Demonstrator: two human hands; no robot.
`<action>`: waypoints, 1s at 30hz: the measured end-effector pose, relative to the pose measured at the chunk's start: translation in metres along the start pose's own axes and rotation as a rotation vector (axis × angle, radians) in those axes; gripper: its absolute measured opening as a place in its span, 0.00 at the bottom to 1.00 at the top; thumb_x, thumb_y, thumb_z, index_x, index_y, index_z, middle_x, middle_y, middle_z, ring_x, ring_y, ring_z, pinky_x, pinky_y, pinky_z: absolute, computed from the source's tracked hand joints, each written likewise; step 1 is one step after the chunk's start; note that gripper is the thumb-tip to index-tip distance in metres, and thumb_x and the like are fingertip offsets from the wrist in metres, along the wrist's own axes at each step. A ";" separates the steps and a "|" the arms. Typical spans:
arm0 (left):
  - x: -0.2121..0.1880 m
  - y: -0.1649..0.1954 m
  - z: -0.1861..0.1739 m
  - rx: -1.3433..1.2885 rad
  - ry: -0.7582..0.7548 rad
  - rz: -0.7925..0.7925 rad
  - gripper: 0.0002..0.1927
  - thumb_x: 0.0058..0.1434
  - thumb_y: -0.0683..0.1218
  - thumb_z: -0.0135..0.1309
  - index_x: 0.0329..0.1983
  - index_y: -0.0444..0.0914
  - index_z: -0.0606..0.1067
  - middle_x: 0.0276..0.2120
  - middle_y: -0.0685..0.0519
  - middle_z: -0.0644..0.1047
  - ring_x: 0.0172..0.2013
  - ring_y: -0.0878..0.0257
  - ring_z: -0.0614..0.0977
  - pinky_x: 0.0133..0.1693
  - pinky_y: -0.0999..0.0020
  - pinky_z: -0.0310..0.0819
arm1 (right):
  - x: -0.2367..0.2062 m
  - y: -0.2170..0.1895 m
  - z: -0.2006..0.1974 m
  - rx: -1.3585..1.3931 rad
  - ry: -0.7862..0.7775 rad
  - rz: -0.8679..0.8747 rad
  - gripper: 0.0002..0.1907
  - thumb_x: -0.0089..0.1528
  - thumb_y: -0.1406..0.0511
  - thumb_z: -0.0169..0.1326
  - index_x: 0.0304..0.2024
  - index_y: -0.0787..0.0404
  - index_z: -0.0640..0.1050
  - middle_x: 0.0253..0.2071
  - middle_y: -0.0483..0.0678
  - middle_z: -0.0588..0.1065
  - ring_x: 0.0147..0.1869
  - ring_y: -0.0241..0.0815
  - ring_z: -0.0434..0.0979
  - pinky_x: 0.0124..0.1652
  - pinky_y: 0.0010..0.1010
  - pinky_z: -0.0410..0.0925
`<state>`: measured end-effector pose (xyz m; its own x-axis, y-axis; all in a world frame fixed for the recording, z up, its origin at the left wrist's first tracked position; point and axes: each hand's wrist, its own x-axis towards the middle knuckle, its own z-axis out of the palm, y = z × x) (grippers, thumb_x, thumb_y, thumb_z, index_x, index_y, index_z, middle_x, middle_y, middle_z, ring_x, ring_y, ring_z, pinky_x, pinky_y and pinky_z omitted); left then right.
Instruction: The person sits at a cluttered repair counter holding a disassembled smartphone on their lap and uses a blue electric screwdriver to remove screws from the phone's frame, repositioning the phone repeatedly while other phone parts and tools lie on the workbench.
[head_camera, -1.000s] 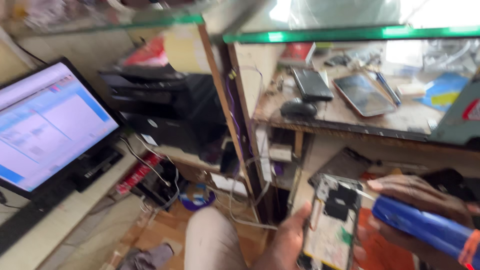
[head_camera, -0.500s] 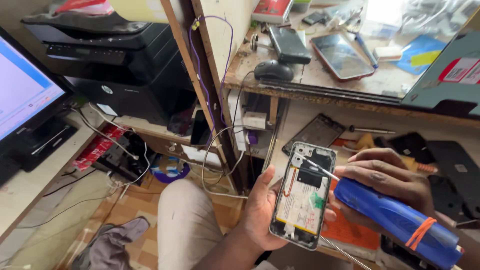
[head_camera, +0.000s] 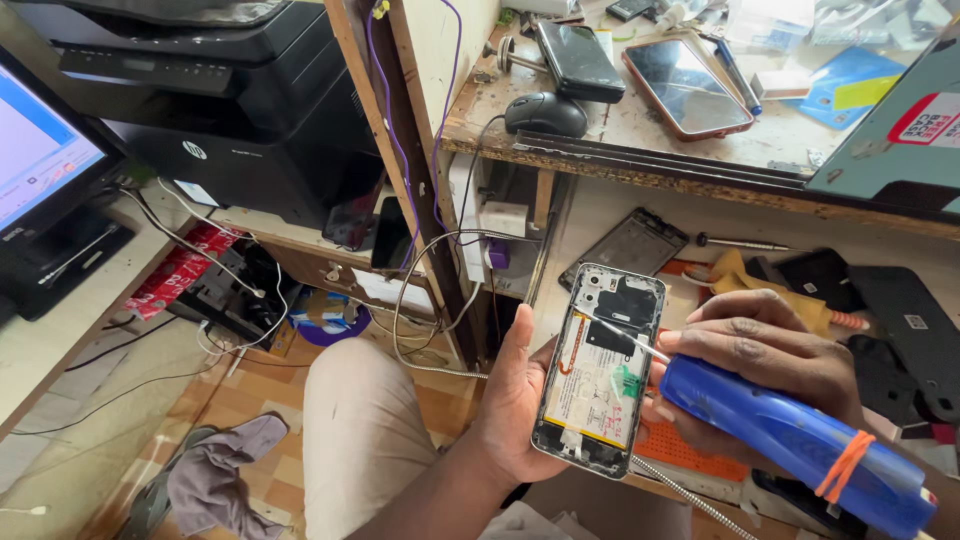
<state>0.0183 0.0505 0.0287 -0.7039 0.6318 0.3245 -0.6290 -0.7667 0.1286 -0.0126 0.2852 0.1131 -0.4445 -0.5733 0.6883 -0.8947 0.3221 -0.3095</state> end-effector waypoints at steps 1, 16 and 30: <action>0.000 0.000 0.000 0.005 0.002 0.011 0.50 0.72 0.78 0.33 0.78 0.33 0.61 0.62 0.36 0.73 0.59 0.44 0.80 0.60 0.48 0.77 | 0.000 -0.002 0.000 -0.003 0.000 -0.002 0.28 0.49 0.57 0.72 0.49 0.57 0.80 0.46 0.43 0.82 0.51 0.38 0.83 0.60 0.35 0.69; 0.002 -0.006 -0.004 0.135 0.064 0.088 0.47 0.73 0.76 0.31 0.75 0.35 0.64 0.63 0.38 0.74 0.60 0.48 0.79 0.62 0.51 0.75 | 0.002 -0.042 0.007 -0.081 -0.041 -0.012 0.28 0.49 0.57 0.72 0.51 0.54 0.81 0.44 0.42 0.82 0.54 0.43 0.78 0.56 0.41 0.68; 0.005 -0.009 0.003 0.232 0.131 0.181 0.46 0.74 0.75 0.29 0.71 0.33 0.67 0.59 0.38 0.75 0.57 0.48 0.80 0.60 0.51 0.76 | 0.000 -0.048 0.007 -0.054 0.006 -0.047 0.28 0.51 0.57 0.71 0.52 0.56 0.80 0.45 0.43 0.81 0.54 0.42 0.78 0.53 0.42 0.68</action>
<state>0.0214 0.0608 0.0316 -0.8438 0.4801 0.2399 -0.4079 -0.8641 0.2949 0.0303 0.2641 0.1237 -0.4013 -0.5842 0.7055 -0.9109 0.3352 -0.2406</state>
